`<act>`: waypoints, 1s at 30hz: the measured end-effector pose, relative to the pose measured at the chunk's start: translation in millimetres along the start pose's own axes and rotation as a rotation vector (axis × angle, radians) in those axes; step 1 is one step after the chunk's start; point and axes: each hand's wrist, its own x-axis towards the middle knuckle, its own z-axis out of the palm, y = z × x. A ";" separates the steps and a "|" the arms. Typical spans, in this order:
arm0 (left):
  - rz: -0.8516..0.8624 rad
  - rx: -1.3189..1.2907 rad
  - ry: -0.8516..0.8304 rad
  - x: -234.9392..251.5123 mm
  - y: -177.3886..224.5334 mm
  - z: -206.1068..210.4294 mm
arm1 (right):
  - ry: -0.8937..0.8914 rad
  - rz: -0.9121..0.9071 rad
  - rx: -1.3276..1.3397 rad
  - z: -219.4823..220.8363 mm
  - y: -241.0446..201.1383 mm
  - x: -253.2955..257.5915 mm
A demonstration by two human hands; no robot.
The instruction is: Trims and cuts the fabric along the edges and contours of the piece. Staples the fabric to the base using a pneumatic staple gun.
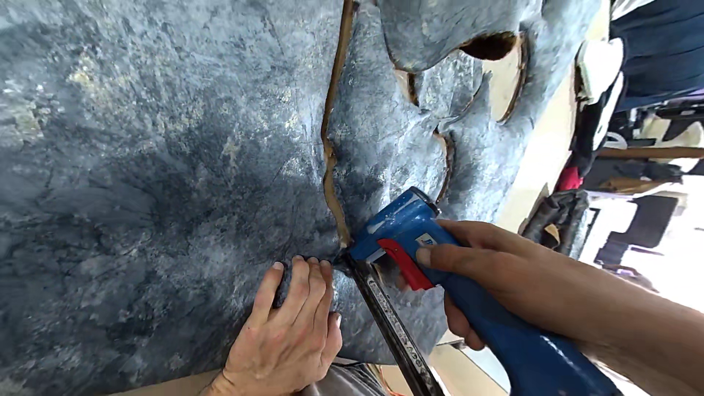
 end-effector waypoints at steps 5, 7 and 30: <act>0.184 -0.104 0.232 -24.3 -11.1 -0.5 | 0.011 -0.207 0.023 -30.6 16.7 -10.0; 0.235 -0.092 0.213 -36.1 -12.3 -4.4 | 0.016 -0.263 0.021 -31.7 20.8 -8.0; -0.215 0.097 0.095 -13.4 14.0 8.6 | -0.056 -0.210 -0.545 23.0 -54.6 -4.1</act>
